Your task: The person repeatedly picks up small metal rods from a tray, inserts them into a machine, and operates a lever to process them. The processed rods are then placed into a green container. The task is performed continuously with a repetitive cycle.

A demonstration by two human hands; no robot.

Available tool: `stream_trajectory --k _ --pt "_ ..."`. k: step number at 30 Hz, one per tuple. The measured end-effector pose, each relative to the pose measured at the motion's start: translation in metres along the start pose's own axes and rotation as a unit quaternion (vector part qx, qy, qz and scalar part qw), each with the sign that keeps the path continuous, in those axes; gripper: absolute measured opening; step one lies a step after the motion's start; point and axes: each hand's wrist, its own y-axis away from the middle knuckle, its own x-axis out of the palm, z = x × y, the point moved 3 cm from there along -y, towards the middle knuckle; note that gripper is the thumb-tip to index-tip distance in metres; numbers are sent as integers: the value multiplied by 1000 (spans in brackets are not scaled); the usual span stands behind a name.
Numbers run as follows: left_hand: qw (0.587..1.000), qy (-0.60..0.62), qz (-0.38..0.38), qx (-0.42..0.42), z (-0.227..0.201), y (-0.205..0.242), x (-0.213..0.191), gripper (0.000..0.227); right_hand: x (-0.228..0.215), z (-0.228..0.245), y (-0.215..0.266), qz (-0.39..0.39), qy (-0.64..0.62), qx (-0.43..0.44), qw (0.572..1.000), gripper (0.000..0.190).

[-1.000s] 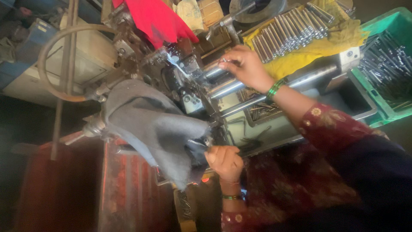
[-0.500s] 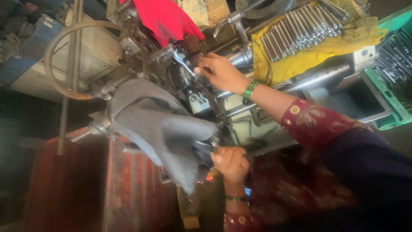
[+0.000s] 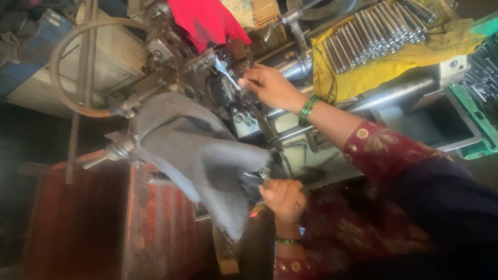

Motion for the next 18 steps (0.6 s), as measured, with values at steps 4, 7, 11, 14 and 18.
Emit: stream_trajectory --k 4,7,11,14,18 --pt "1000 5 4 1 1 1 2 10 3 -5 0 -1 -8 3 1000 27" --pt "1000 -5 -2 5 0 2 3 12 5 -9 -1 -1 -8 1 1000 29" --pt "1000 -11 -6 8 -1 2 3 13 8 -13 -1 7 -24 -11 1000 30" --pt "1000 -10 -18 17 -1 2 2 13 8 -16 0 9 -37 -17 999 30" --pt "1000 4 3 -4 -1 1 2 13 9 -17 0 19 -56 -21 998 31"
